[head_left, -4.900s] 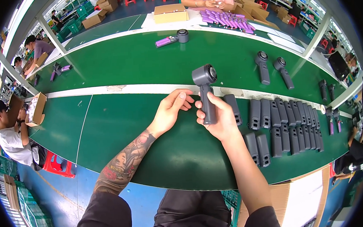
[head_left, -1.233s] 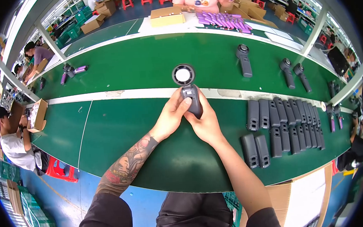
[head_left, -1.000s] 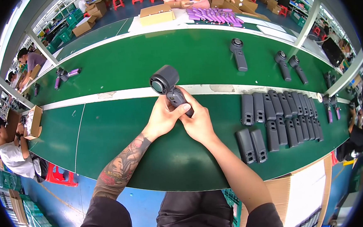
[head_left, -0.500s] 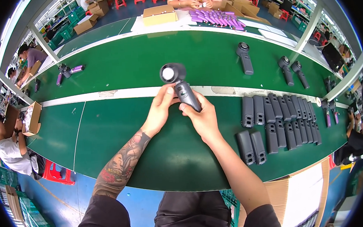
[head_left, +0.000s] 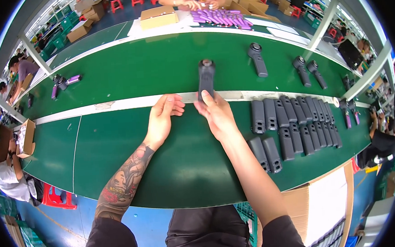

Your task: Inspecting handheld electronic devices and organizing them into rows or packaging on a production line.

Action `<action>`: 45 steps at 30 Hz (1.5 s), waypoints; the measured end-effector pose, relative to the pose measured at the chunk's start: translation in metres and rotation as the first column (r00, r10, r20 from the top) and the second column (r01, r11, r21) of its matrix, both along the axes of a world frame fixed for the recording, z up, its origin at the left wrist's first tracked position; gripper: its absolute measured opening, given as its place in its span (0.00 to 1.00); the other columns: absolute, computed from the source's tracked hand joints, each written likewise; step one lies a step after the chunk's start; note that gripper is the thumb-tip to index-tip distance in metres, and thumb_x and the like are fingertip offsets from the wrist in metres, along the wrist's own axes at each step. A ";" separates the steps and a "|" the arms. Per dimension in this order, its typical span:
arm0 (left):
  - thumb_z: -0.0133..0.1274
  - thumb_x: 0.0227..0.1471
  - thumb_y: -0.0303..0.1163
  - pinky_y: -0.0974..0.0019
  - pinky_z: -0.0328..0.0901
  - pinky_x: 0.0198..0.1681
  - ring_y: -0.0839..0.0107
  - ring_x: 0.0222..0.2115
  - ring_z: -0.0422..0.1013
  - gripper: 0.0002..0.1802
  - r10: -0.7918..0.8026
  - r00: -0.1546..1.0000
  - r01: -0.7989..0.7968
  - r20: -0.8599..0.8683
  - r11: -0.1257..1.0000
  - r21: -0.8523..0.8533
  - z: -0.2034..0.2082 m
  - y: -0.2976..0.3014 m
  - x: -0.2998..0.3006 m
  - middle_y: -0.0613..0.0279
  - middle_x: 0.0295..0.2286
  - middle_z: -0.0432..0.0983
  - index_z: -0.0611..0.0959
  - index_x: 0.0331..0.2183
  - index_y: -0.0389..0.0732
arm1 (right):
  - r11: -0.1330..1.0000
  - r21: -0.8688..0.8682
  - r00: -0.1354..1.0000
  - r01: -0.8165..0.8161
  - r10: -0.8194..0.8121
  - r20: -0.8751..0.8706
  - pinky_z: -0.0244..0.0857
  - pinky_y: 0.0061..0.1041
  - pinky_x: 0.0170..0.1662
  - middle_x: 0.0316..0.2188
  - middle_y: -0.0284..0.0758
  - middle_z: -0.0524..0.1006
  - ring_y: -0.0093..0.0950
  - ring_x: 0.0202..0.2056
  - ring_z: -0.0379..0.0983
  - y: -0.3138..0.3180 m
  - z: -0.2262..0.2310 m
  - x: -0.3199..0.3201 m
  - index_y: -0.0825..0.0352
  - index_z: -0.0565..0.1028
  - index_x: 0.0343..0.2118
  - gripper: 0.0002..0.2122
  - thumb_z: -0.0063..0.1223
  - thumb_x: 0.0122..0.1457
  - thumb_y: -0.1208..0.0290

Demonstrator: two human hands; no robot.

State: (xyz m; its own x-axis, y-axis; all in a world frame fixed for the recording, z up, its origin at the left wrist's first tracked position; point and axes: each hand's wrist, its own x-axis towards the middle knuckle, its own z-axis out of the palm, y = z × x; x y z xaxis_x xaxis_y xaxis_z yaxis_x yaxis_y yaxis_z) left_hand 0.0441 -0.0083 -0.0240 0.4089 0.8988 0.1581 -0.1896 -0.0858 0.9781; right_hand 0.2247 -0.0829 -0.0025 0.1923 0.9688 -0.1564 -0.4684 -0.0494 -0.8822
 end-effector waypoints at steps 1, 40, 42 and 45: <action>0.39 0.70 0.37 0.68 0.69 0.43 0.70 0.34 0.71 0.18 0.000 1.000 0.000 0.000 1.000 0.002 0.001 0.000 0.000 0.55 0.34 0.76 0.77 0.45 0.31 | 0.999 0.037 0.992 0.011 -0.016 0.126 0.63 0.19 0.37 0.41 0.43 0.78 0.23 0.32 0.71 -0.005 0.004 0.004 0.75 0.71 0.49 0.18 0.55 0.66 0.64; 0.40 0.67 0.31 0.70 0.67 0.43 0.71 0.33 0.71 0.14 -0.066 0.979 0.090 -0.191 0.989 0.117 0.016 -0.001 -0.014 0.58 0.33 0.77 0.78 0.42 0.33 | 0.956 0.289 -0.414 0.061 -0.239 0.879 0.45 0.49 0.67 0.65 0.59 0.57 0.53 0.67 0.50 -0.049 -0.024 0.015 0.77 0.60 0.63 0.32 0.51 0.61 0.61; 0.40 0.67 0.31 0.71 0.66 0.43 0.72 0.33 0.71 0.14 -0.058 0.980 0.081 -0.189 0.990 0.115 0.008 -0.002 -0.002 0.59 0.33 0.77 0.79 0.41 0.33 | 0.957 0.290 -0.368 0.017 -0.264 0.892 0.44 0.48 0.69 0.66 0.56 0.56 0.51 0.69 0.48 -0.061 -0.017 0.024 0.74 0.59 0.64 0.32 0.51 0.60 0.61; 0.40 0.67 0.33 0.71 0.66 0.42 0.73 0.32 0.71 0.16 -0.039 0.969 0.074 -0.244 0.988 0.137 0.010 -0.002 -0.006 0.60 0.32 0.77 0.79 0.42 0.33 | 0.928 0.361 -0.218 -0.090 -0.372 0.902 0.49 0.43 0.68 0.66 0.47 0.60 0.46 0.67 0.53 -0.094 0.009 0.029 0.67 0.62 0.64 0.29 0.53 0.60 0.64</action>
